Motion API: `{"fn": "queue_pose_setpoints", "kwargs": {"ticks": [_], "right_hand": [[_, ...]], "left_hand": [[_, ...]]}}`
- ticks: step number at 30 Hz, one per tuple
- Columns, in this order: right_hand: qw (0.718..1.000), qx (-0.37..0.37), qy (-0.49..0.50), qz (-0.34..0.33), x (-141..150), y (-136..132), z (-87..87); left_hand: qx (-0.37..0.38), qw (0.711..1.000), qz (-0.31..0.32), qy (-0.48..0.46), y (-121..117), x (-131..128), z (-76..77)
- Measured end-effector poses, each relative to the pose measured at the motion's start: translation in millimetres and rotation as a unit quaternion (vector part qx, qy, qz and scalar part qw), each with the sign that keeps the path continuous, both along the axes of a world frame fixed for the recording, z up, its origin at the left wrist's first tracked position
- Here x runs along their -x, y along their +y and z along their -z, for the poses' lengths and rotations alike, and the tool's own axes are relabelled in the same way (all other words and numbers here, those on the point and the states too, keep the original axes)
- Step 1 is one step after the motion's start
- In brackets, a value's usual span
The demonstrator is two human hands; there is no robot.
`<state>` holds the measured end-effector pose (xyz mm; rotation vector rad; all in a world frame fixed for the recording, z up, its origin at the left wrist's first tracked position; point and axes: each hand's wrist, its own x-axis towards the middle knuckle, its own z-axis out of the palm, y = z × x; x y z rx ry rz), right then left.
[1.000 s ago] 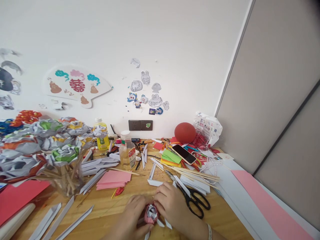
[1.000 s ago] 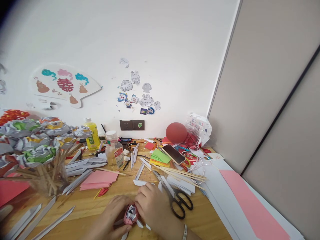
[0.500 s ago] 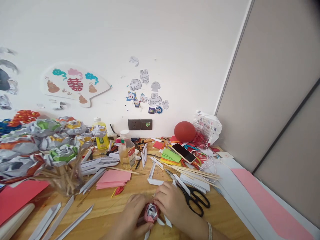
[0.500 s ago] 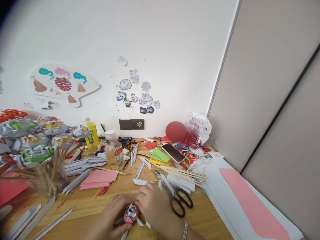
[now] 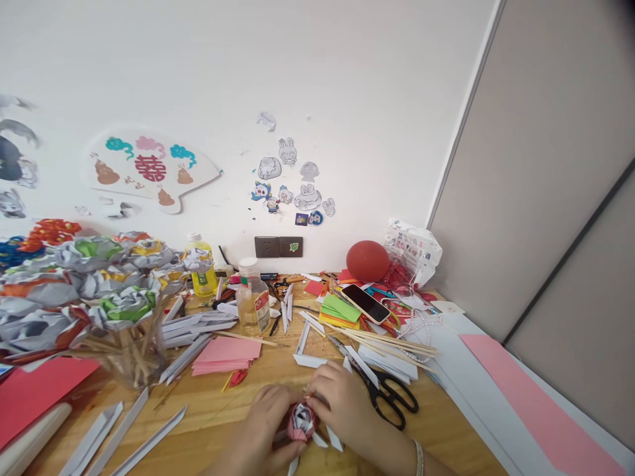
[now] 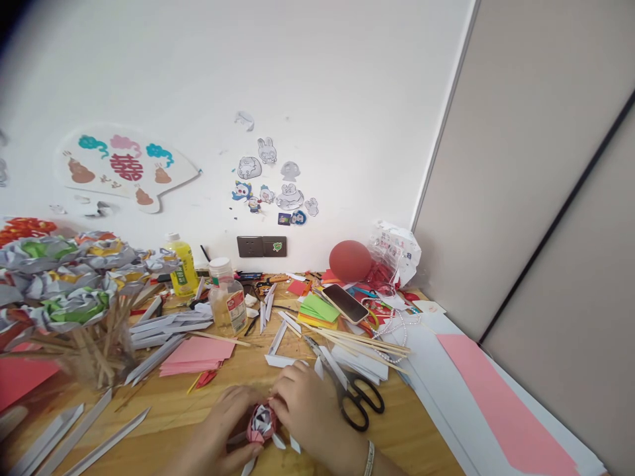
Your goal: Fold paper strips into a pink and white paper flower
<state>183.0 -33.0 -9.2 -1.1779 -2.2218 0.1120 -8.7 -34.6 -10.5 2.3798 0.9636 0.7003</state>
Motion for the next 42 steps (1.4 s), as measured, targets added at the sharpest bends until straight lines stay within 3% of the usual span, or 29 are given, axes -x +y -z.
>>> {"fn": "queue_pose_setpoints", "kwargs": {"ticks": [6, 24, 42], "right_hand": [[0.999, 0.023, 0.033, 0.002, 1.0, -2.0, -0.1], [0.997, -0.065, -0.035, -0.024, 1.5, -1.5, 3.1], [0.985, -0.119, -0.123, -0.003, 2.0, 2.8, 8.0]], "left_hand": [[-0.001, 1.0, -0.001, 0.006, -1.2, -0.8, -4.0], [-0.01, 1.0, -0.006, 0.003, -0.4, -0.6, -2.9], [-0.007, 1.0, -0.009, -0.005, -0.8, -0.1, -3.4]]}}
